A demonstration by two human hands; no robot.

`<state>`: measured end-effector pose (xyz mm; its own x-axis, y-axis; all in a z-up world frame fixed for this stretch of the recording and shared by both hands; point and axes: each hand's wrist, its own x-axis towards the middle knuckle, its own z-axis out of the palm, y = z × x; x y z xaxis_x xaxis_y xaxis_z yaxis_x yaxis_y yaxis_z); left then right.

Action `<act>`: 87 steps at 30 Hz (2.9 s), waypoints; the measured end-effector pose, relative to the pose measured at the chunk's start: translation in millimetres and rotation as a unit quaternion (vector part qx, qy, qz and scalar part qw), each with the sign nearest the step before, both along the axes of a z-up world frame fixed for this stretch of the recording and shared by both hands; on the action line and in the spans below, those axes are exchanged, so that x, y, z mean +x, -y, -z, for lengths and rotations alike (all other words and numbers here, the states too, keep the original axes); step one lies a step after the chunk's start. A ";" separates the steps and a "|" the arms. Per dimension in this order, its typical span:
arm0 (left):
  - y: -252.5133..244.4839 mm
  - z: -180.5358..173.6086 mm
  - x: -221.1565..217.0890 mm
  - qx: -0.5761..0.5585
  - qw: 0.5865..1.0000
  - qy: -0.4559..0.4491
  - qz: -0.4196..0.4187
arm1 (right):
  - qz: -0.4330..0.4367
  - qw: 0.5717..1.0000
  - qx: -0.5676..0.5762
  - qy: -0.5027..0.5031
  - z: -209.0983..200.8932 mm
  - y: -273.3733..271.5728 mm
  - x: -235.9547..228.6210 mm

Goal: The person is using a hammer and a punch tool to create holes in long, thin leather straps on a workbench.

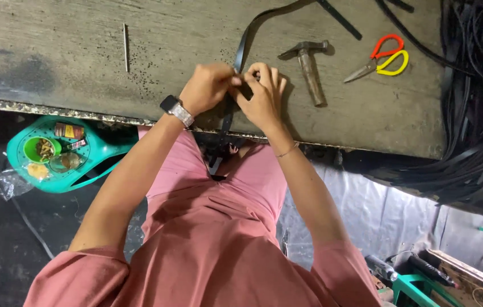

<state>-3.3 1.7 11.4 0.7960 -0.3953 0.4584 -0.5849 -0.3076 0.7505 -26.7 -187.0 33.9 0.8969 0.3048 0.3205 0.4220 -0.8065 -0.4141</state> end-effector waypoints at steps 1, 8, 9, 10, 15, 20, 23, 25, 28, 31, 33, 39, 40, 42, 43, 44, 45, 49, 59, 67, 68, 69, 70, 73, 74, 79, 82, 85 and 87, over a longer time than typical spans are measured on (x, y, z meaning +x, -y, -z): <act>-1.3 -4.3 0.5 -0.043 0.997 -0.051 -0.028 | 0.003 1.000 -0.011 -0.001 -4.3 -0.8 -1.9; -13.7 -31.4 14.8 -0.199 0.970 -0.083 -0.115 | 0.014 0.997 -0.053 -0.045 -2.7 3.7 -3.5; -12.3 -26.3 13.5 -0.199 0.970 -0.081 -0.117 | 0.013 0.998 -0.052 -0.044 1.5 6.8 -2.2; -11.0 -21.2 12.6 -0.169 0.978 -0.078 -0.091 | 0.006 0.997 -0.064 -0.042 5.6 9.8 -0.4; -3.5 -12.5 10.0 -0.112 0.988 -0.085 -0.067 | -0.002 0.995 -0.078 -0.060 10.4 16.4 4.3; 0.6 -1.8 17.2 -0.081 0.992 -0.068 -0.068 | -0.004 0.996 -0.062 -0.056 1.7 14.0 4.1; 0.5 -6.3 17.7 -0.081 0.992 -0.071 -0.066 | -0.009 0.997 -0.069 -0.040 2.5 14.7 6.4; 1.6 -6.7 17.5 -0.080 0.992 -0.076 -0.066 | -0.009 0.997 -0.062 -0.043 0.9 14.2 6.0; 2.5 -9.8 15.3 -0.078 0.991 -0.086 -0.072 | -0.011 0.997 -0.058 -0.041 3.7 15.0 5.6; 2.2 -9.3 15.3 -0.070 0.991 -0.086 -0.079 | -0.012 0.997 -0.061 -0.044 2.3 14.5 6.0; 2.6 -7.8 15.4 -0.062 0.992 -0.080 -0.082 | -0.012 0.997 -0.062 -0.050 1.3 14.2 6.0; 3.8 -9.7 16.6 -0.059 0.992 -0.074 -0.084 | -0.015 0.998 -0.049 -0.042 -0.7 12.5 6.2; 3.6 -11.2 18.1 -0.063 0.992 -0.068 -0.081 | -0.013 0.998 -0.044 -0.043 -4.2 10.6 7.0; 4.5 -10.6 15.9 -0.069 0.992 -0.065 -0.080 | -0.012 0.998 -0.039 -0.046 -7.2 10.0 3.6; 3.9 -9.4 16.5 -0.069 0.992 -0.066 -0.079 | -0.011 0.998 -0.039 -0.049 -7.0 9.7 3.7; 3.4 -8.5 17.0 -0.068 0.992 -0.068 -0.078 | -0.010 0.998 -0.039 -0.051 -7.0 9.4 3.7; 3.2 -8.6 16.9 -0.069 0.992 -0.066 -0.077 | -0.010 0.998 -0.039 -0.049 -6.4 9.4 3.7; 3.5 -8.1 17.5 -0.066 0.993 -0.072 -0.071 | -0.011 0.998 -0.040 -0.043 -5.0 10.5 4.2; 3.3 -8.5 16.1 -0.070 0.990 -0.097 -0.079 | -0.010 0.997 -0.038 -0.064 -1.8 10.9 4.7; 2.9 -10.0 16.1 -0.082 0.989 -0.101 -0.069 | -0.004 0.996 -0.041 -0.073 -0.9 10.4 5.5; 2.8 -9.9 15.8 -0.082 0.990 -0.095 -0.066 | -0.004 0.996 -0.042 -0.079 -0.6 10.5 5.4; 2.8 -10.9 15.5 -0.082 0.990 -0.094 -0.066 | -0.003 0.996 -0.042 -0.078 -0.9 10.7 5.2; 2.8 -11.9 15.3 -0.082 0.991 -0.088 -0.064 | -0.005 0.996 -0.042 -0.080 -1.1 11.0 5.1; 2.4 -11.6 14.7 -0.084 0.991 -0.085 -0.063 | -0.008 0.996 -0.043 -0.075 -1.1 10.6 4.8; 2.4 -11.2 14.9 -0.086 0.991 -0.085 -0.063 | -0.009 0.997 -0.044 -0.066 -1.1 10.5 5.1; 2.5 -15.2 13.4 -0.089 0.991 -0.086 -0.057 | -0.009 0.998 -0.035 -0.058 -0.2 10.8 4.1; 2.9 -13.4 13.2 -0.089 0.991 -0.087 -0.055 | -0.007 0.998 -0.034 -0.056 0.6 11.0 4.1; 4.1 -7.0 15.2 -0.073 0.993 -0.076 -0.058 | -0.007 0.997 -0.044 -0.065 -1.1 11.3 4.5; 4.0 5.3 15.6 -0.059 0.994 -0.066 -0.061 | -0.006 0.996 -0.052 -0.076 4.9 14.1 6.5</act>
<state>12.3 -2.2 6.1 0.8908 -0.2424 0.3843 -0.4429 -0.2749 0.8534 -20.2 -201.0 29.0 0.9288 0.3403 0.1468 0.3705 -0.8440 -0.3878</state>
